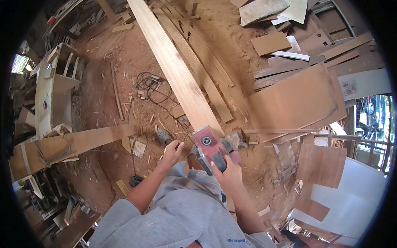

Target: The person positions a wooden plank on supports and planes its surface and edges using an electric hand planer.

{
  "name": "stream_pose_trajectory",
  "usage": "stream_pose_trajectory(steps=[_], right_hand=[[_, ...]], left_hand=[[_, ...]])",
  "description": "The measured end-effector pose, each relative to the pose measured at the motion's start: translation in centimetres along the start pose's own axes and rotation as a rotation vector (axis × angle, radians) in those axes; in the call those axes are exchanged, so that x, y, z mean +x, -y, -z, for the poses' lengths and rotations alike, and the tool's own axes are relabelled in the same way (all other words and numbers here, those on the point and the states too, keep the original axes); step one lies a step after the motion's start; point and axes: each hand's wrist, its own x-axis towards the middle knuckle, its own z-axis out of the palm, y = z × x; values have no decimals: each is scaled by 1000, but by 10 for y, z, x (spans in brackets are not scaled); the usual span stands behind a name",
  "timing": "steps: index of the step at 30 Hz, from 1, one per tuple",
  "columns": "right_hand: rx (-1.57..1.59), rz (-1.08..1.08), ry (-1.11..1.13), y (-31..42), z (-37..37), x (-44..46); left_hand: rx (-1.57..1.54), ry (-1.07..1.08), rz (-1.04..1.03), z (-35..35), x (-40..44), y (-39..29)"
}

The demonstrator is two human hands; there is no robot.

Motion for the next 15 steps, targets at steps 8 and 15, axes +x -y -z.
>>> stream_pose_trajectory(steps=[8, 15], right_hand=[[-30, 50, -36, 13, -10, 28], [-43, 88, -31, 24, -17, 49]], left_hand=[[100, 89, 87, 2, -5, 3], [7, 34, 24, -7, 2, -4]])
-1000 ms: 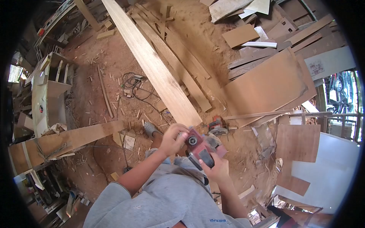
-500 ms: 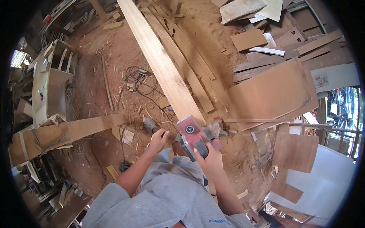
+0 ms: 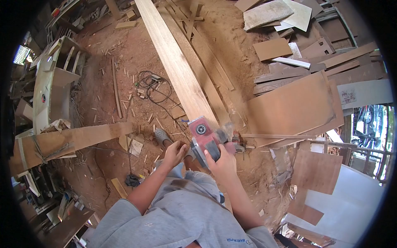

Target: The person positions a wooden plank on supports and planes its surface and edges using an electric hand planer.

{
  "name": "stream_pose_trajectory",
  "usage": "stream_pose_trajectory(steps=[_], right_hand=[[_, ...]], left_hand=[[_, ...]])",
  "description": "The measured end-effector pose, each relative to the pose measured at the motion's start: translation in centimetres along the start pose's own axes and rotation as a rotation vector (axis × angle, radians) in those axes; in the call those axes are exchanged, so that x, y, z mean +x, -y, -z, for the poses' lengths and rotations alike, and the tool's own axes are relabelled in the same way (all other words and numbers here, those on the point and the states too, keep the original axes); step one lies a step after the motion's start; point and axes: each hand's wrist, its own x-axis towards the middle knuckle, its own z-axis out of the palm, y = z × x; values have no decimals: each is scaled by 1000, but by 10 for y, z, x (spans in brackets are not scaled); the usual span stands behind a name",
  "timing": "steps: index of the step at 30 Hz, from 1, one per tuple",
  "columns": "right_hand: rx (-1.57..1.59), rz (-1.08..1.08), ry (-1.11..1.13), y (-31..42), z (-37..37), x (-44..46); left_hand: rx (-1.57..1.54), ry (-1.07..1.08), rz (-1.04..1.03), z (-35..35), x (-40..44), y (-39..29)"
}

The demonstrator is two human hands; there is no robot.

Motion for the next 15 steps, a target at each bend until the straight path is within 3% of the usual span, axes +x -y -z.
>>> stream_pose_trajectory(steps=[5, 11, 15], right_hand=[[-34, 21, -13, 8, -6, 21], [-59, 54, -26, 23, -13, 49], [-55, 73, -39, 36, -19, 69]], left_hand=[[-91, -24, -61, -13, 8, 16], [-76, 76, 33, -23, 8, 21], [4, 227, -154, -60, 14, 51]])
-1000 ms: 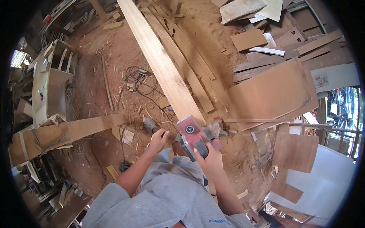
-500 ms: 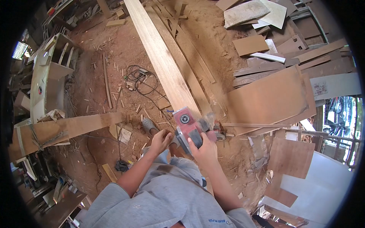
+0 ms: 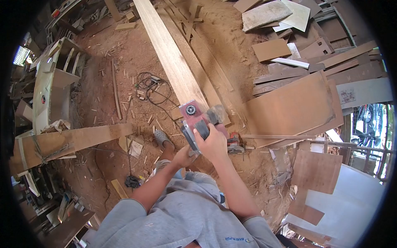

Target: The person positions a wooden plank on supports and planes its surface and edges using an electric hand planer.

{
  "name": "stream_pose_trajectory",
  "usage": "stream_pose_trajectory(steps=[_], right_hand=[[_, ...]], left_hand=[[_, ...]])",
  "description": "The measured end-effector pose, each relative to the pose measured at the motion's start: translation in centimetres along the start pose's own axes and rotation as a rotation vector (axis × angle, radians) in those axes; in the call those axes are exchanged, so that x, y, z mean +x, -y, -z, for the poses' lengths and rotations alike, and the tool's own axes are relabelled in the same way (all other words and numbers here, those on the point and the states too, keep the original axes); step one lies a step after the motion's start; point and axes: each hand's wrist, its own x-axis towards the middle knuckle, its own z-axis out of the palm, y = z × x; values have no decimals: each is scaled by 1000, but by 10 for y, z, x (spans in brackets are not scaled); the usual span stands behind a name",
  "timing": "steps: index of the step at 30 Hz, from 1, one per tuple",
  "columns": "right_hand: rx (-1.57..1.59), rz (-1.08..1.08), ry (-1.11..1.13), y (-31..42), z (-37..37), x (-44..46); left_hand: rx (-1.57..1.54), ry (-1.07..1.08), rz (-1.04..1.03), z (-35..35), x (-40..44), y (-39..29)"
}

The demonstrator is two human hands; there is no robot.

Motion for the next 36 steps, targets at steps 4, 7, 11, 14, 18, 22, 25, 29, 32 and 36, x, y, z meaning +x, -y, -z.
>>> stream_pose_trajectory(steps=[4, 7, 11, 14, 18, 22, 25, 29, 32, 36], right_hand=[[3, -2, -12, 9, -6, 20], [-7, 15, -19, 13, -13, 35], [-4, 26, -9, 21, -16, 53], [-23, 32, -11, 29, -19, 67], [-7, 17, -2, 41, -22, 83], [-17, -2, 6, 51, -27, 101], [-29, -10, -2, 54, -35, 119], [-1, -18, 26, 72, -35, 140], [-13, 4, 10, 77, -43, 158], [-7, 18, -10, 88, -50, 177]], left_hand=[[166, 147, -180, -45, 11, 0], [180, 207, -247, -66, 11, -4], [136, 501, -10, -53, 1, -4], [167, 302, 44, -21, -27, 24], [292, -31, 211, 65, -55, 58], [318, -476, 205, 166, -71, 76], [347, -770, 228, 235, -61, 70], [225, -1130, 272, 306, -37, 35], [-104, -1256, 215, 345, -16, 1], [-631, -1098, 59, 388, 1, 10]])
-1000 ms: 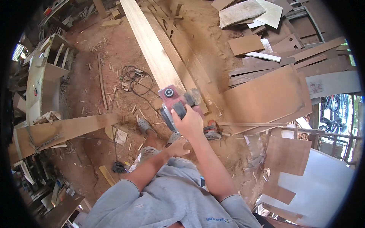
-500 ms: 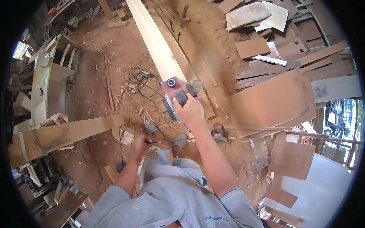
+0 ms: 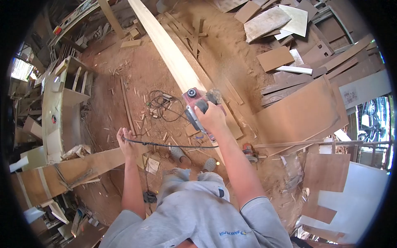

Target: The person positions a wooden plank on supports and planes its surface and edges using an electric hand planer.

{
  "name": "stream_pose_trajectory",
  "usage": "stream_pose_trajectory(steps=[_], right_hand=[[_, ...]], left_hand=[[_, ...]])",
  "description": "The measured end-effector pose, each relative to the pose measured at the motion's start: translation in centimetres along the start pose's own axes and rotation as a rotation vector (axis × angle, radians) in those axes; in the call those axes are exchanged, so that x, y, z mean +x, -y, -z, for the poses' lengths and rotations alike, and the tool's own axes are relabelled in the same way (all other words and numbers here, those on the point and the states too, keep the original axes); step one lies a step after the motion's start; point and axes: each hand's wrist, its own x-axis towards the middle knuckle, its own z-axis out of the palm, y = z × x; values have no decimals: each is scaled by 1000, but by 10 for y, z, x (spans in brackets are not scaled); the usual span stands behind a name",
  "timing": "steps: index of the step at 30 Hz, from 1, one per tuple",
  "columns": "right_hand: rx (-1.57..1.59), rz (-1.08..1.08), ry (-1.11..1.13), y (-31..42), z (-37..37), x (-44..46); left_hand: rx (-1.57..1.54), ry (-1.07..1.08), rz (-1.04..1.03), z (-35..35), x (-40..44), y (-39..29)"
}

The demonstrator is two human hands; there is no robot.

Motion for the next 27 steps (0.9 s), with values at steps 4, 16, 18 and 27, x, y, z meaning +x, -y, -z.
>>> stream_pose_trajectory(steps=[4, 16, 18, 27], right_hand=[[8, -3, -6, 16, 1, 14], [18, 40, -88, 34, -21, 64], [19, 40, -84, 41, -21, 72], [-36, 6, -13, 70, -21, 124]], left_hand=[[94, 143, -236, -14, 20, -37], [259, 369, -620, -99, 71, -127], [279, 330, -602, -111, 76, -129], [440, 296, -618, -148, 158, -148]])
